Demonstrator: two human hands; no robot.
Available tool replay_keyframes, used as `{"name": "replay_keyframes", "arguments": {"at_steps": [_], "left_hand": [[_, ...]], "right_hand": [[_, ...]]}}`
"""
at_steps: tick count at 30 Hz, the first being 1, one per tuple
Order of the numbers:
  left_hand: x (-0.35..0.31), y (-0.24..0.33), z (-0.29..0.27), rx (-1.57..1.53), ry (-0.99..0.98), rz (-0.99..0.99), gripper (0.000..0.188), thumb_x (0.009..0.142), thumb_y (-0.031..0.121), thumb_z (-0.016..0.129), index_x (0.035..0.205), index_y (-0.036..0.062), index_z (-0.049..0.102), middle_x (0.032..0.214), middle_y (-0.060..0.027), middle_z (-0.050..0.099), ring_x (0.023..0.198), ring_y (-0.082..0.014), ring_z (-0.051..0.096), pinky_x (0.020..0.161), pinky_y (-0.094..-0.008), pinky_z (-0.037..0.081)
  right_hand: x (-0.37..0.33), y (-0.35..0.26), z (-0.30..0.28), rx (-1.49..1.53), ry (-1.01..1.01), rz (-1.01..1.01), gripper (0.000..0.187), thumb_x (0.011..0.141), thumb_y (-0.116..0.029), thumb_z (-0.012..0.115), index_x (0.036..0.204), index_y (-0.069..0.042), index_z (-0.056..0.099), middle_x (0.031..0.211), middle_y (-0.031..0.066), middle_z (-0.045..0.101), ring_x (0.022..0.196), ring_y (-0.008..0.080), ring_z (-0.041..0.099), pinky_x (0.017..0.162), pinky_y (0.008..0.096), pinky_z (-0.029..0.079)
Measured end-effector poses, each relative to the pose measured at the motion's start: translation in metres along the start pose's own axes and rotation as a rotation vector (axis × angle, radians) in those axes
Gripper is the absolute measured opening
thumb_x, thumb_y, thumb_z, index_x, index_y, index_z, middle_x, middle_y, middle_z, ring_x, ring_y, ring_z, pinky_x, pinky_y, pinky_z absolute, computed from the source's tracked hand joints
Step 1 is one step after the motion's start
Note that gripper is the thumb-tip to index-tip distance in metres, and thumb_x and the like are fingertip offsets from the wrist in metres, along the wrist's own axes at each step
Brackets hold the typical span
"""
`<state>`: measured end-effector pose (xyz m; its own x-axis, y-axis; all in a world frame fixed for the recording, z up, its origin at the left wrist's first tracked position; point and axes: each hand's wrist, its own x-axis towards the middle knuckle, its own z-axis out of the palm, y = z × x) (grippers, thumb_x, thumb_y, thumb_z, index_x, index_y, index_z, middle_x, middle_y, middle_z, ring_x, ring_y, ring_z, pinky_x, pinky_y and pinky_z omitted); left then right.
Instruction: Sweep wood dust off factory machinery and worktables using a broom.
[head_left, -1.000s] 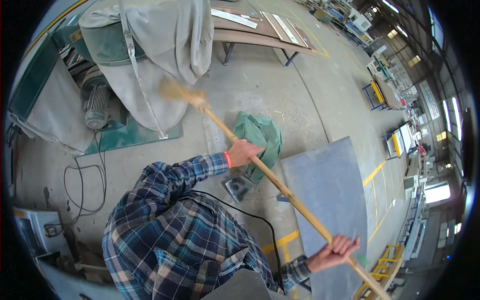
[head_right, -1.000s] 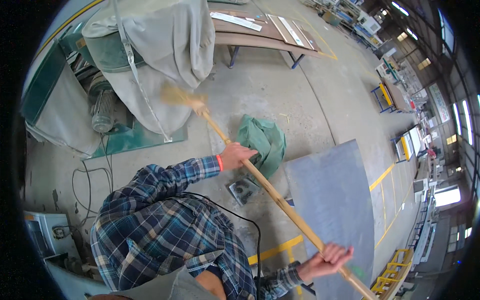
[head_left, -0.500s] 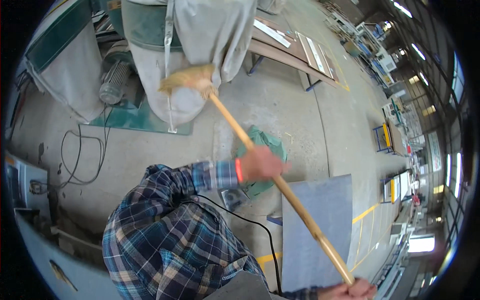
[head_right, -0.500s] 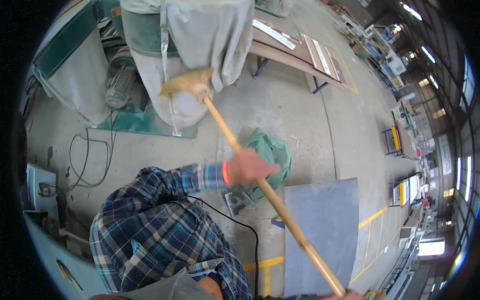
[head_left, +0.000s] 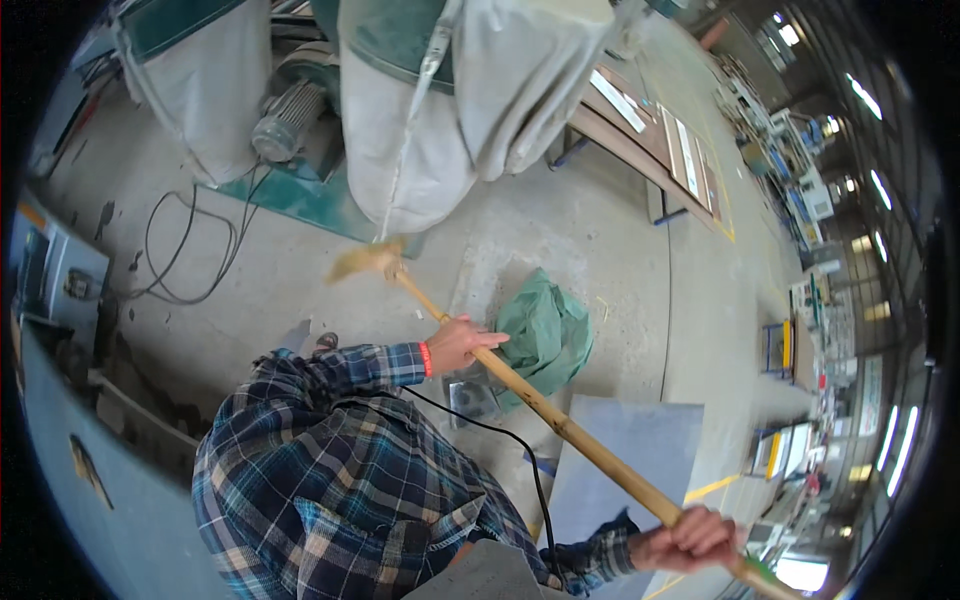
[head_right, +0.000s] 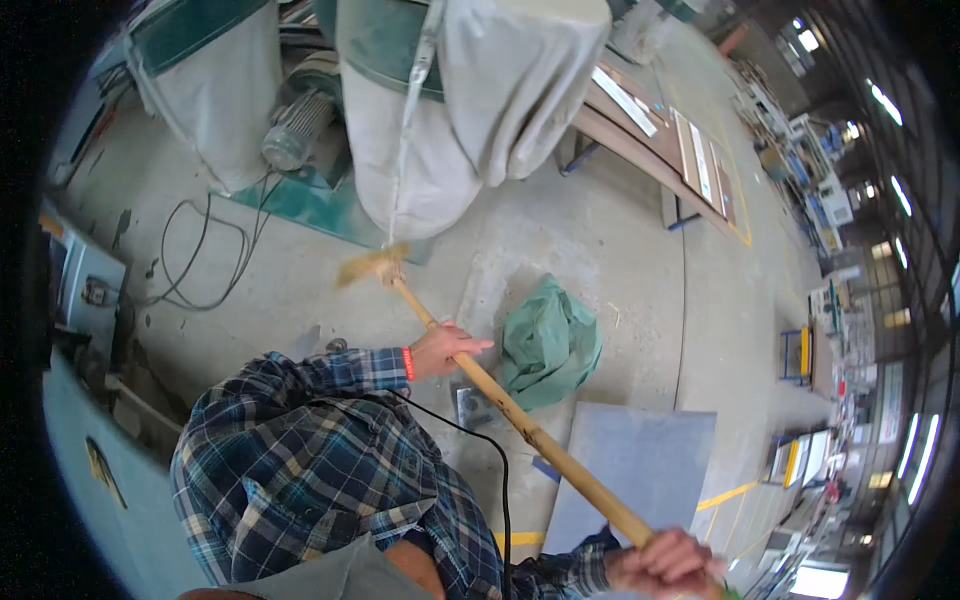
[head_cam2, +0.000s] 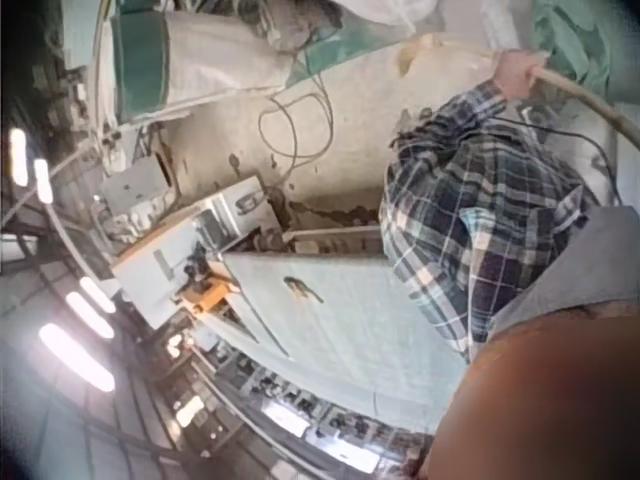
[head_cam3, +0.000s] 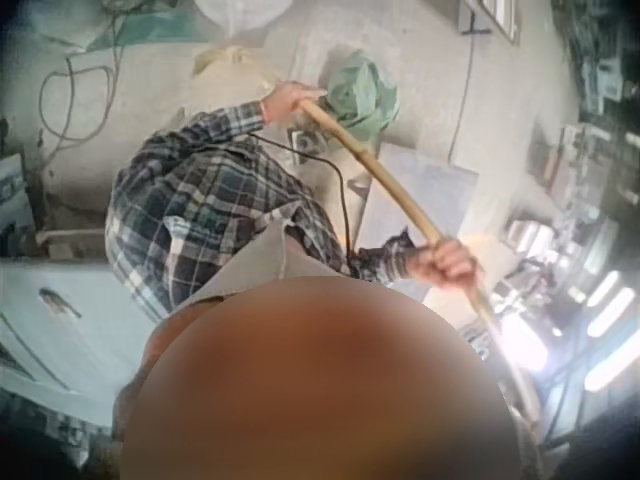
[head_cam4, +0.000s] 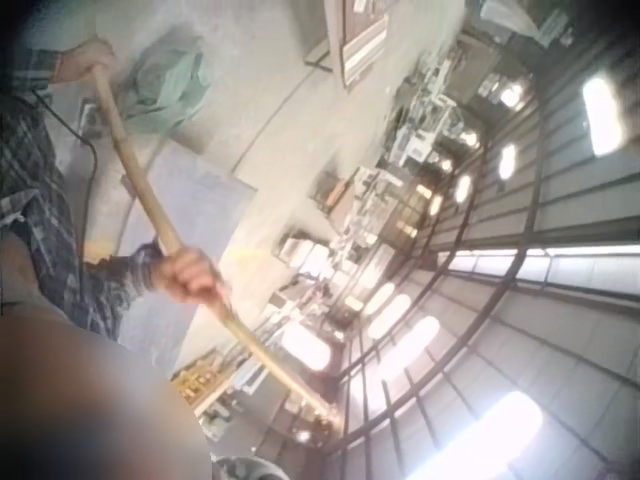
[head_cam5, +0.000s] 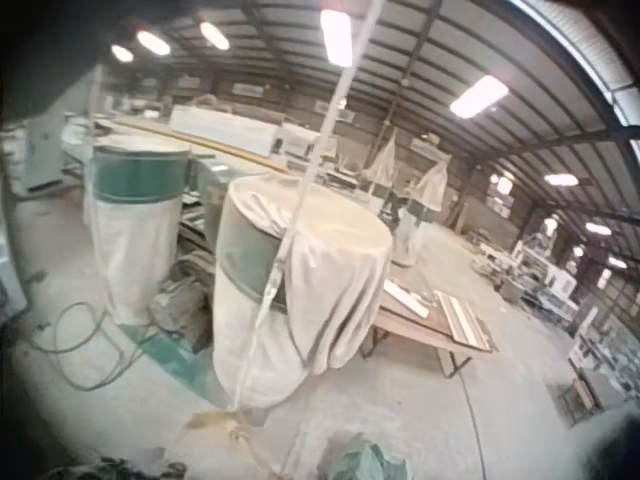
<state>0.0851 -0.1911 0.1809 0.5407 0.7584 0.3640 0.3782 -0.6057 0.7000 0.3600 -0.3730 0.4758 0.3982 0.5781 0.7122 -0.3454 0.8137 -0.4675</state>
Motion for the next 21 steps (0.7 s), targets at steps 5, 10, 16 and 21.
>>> {"name": "replay_keyframes", "arguments": {"at_steps": [5, 10, 16, 21], "left_hand": [[0.001, 0.011, -0.149, 0.231, 0.342, 0.094, 0.058, 0.074, 0.009, 0.065, 0.13, 0.0162, 0.056, 0.083, -0.0038, 0.062, 0.078, -0.0246, 0.06, 0.076, -0.0375, 0.039], [-0.014, -0.094, -0.231, 0.264, 0.748, 0.086, 0.036, 0.076, 0.006, 0.061, 0.111, 0.0121, 0.058, 0.076, -0.0033, 0.054, 0.077, -0.0236, 0.056, 0.082, -0.0376, 0.038], [-0.165, -0.273, -0.205, -0.267, 0.28, -0.21, 0.019, 0.086, 0.014, 0.057, 0.099, 0.0072, 0.069, 0.086, -0.0145, 0.066, 0.08, -0.0306, 0.063, 0.071, -0.0432, 0.049], [-0.248, -0.237, -0.289, -0.261, 0.239, -0.195, 0.039, 0.076, 0.004, 0.061, 0.114, 0.0095, 0.067, 0.093, -0.0166, 0.067, 0.089, -0.0355, 0.064, 0.078, -0.0445, 0.05]], "right_hand": [[0.011, 0.01, 0.081, 0.27, -0.423, -0.064, 0.035, 0.102, -0.039, 0.042, 0.088, -0.009, 0.053, 0.057, -0.006, 0.033, 0.045, 0.0074, 0.031, 0.041, 0.0211, 0.031], [-0.037, 0.107, 0.129, -0.141, -0.486, -0.249, 0.021, 0.097, -0.024, 0.051, 0.085, -0.008, 0.045, 0.056, -0.0024, 0.034, 0.046, 0.008, 0.033, 0.041, 0.0239, 0.028], [-0.139, 0.271, 0.322, -0.458, -0.524, 0.331, 0.038, 0.098, -0.039, 0.052, 0.089, -0.002, 0.049, 0.055, 0.0025, 0.044, 0.049, 0.0148, 0.045, 0.051, 0.0308, 0.04], [-0.137, 0.283, 0.427, -0.13, -0.43, 0.364, 0.033, 0.099, -0.036, 0.051, 0.092, -0.004, 0.049, 0.051, -0.0042, 0.034, 0.039, 0.0095, 0.032, 0.038, 0.0276, 0.03]]}}
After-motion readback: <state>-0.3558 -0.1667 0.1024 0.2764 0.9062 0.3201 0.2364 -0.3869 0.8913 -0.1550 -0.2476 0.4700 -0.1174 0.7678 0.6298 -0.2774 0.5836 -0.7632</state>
